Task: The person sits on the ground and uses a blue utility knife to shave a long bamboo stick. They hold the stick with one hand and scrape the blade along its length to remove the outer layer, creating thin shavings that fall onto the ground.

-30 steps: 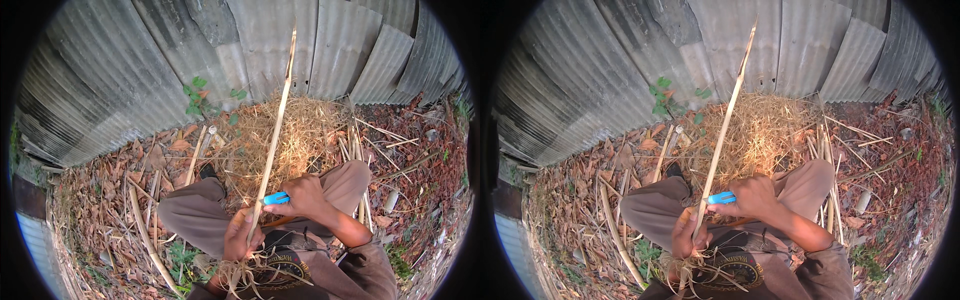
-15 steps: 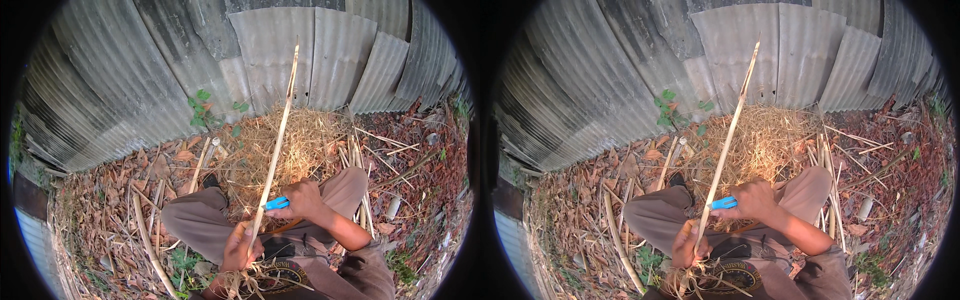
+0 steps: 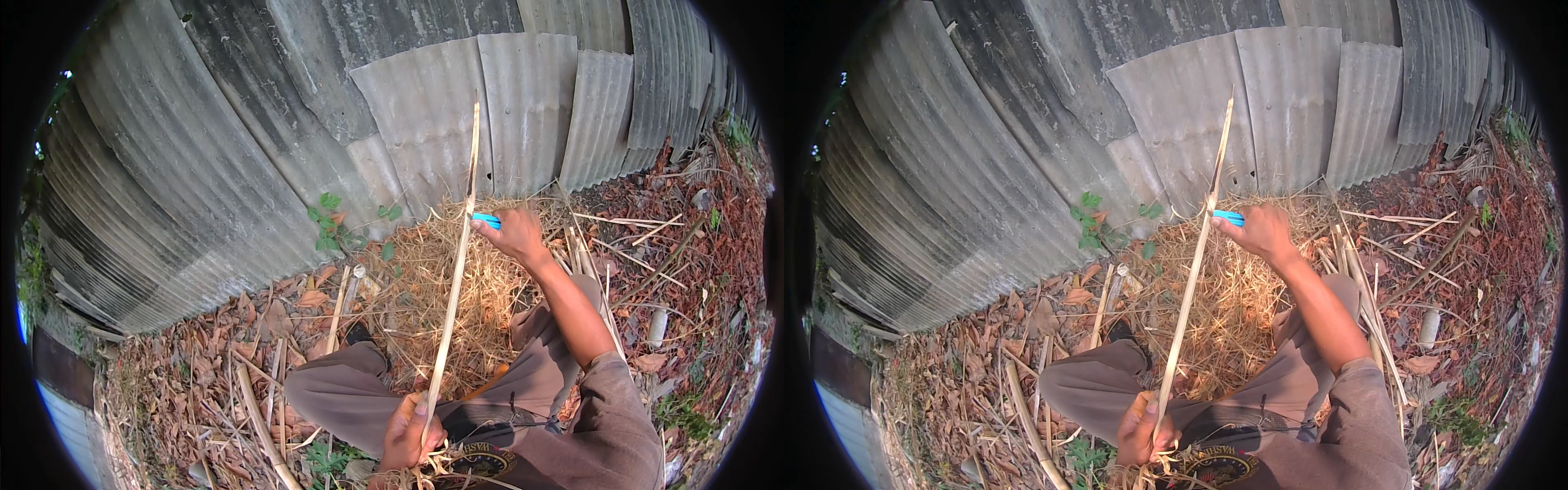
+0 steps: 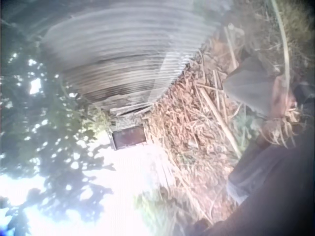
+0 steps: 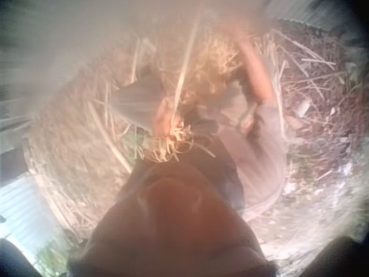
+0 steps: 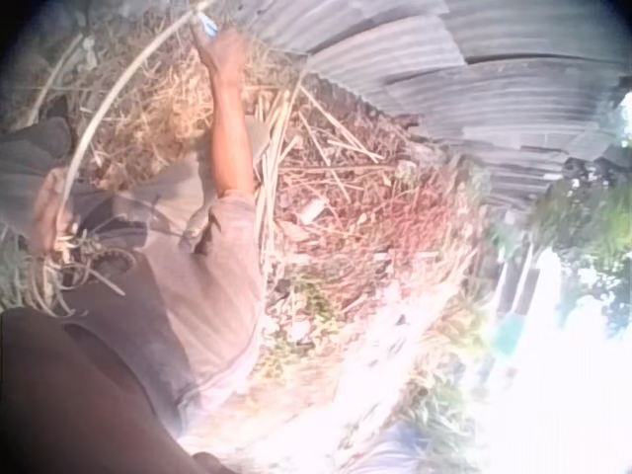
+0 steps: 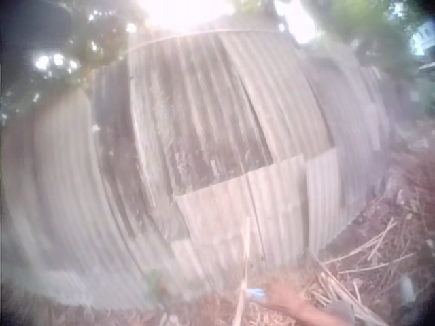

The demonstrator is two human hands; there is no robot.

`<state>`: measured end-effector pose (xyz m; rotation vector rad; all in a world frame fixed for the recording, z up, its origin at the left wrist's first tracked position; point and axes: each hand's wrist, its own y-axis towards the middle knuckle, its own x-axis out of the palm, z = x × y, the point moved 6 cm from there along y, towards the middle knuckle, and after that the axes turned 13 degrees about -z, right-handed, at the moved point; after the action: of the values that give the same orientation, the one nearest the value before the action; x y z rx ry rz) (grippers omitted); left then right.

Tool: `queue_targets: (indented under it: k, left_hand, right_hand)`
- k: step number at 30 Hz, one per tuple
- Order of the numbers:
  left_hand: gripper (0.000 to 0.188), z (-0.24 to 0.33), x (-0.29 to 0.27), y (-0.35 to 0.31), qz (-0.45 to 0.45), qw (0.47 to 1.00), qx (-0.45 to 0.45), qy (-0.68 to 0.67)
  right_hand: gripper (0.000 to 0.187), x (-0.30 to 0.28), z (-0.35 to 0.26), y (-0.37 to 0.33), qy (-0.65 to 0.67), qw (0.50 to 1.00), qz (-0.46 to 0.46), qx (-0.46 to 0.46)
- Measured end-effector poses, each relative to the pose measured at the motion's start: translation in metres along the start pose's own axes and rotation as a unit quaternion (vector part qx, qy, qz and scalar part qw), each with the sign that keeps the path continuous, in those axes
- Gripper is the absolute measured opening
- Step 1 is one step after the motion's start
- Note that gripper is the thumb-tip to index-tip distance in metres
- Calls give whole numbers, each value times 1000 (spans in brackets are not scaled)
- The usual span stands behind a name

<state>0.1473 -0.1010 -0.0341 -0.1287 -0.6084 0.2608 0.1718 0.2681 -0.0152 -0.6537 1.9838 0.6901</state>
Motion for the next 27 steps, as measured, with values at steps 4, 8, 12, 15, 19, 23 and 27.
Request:
queue_targets:
  k: [4, 8, 12, 15, 19, 23, 27]
  left_hand:
    - [27, -4, 1, -13, -11, 998, -29, 51]
    - [22, 8, 16, -31, 20, 990, 9, 143]
    - [19, 32, -30, -2, 120, 984, 11, 127]
    - [17, 38, -36, 11, 119, 982, 34, 140]
    - [17, 35, -21, 20, 84, 989, 14, 120]
    - [19, 35, -19, 21, 72, 989, 24, 123]
    - [18, 38, -17, 23, 63, 990, 35, 119]
  right_hand:
    - [85, -13, 73, 44, 10, 982, 20, 189]
    - [86, -19, 137, 30, 138, 958, 39, 247]
    - [77, 16, 26, -33, 107, 987, -67, 102]
    - [65, 46, -60, -110, 128, 978, -119, -111]
    - [66, 51, -115, -142, 152, 955, -121, -224]
    - [66, 48, -122, -137, 122, 958, -88, -244]
    - [65, 41, -122, -122, 96, 956, -42, -275]
